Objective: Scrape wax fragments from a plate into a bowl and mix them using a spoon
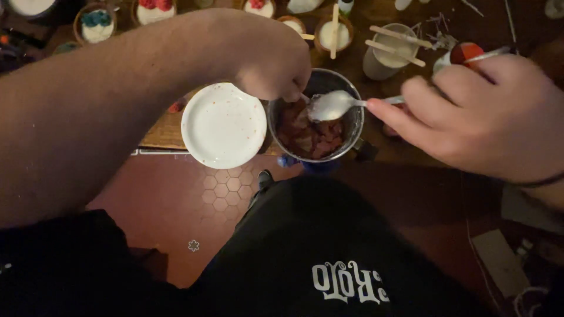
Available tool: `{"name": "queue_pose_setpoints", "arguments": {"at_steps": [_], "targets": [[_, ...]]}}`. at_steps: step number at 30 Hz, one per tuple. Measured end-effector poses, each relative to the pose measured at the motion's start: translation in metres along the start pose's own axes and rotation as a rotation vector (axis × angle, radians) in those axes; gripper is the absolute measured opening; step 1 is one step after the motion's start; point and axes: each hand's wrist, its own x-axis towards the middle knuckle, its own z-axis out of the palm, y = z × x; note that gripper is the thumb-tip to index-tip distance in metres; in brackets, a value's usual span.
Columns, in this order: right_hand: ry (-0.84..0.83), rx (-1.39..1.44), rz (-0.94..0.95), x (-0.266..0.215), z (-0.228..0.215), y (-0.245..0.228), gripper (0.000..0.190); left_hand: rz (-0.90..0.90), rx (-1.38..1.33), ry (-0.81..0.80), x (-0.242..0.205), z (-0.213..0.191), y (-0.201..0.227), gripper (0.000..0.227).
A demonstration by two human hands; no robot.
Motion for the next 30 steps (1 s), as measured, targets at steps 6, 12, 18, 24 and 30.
{"name": "queue_pose_setpoints", "arguments": {"at_steps": [6, 12, 18, 24, 30], "targets": [[0.019, -0.062, 0.094, 0.022, 0.007, -0.013, 0.009, 0.016, 0.110, -0.075, 0.013, -0.004, -0.008, 0.036], [-0.086, -0.015, 0.179, 0.036, 0.009, -0.031, 0.024, 0.046, 0.263, -0.135, 0.012, -0.005, -0.011, 0.032], [-0.326, 0.171, 0.177, 0.036, 0.041, -0.067, 0.037, 0.068, 0.189, -0.109, -0.005, -0.017, -0.007, 0.033], [-0.258, 0.026, 0.227, 0.050, -0.009, -0.040, 0.022, 0.126, 0.485, -0.093, 0.029, -0.003, -0.017, 0.033], [-0.162, -0.126, 0.188, 0.065, -0.030, -0.035, 0.009, 0.130, 0.464, -0.174, 0.027, -0.006, -0.015, 0.042]]}}
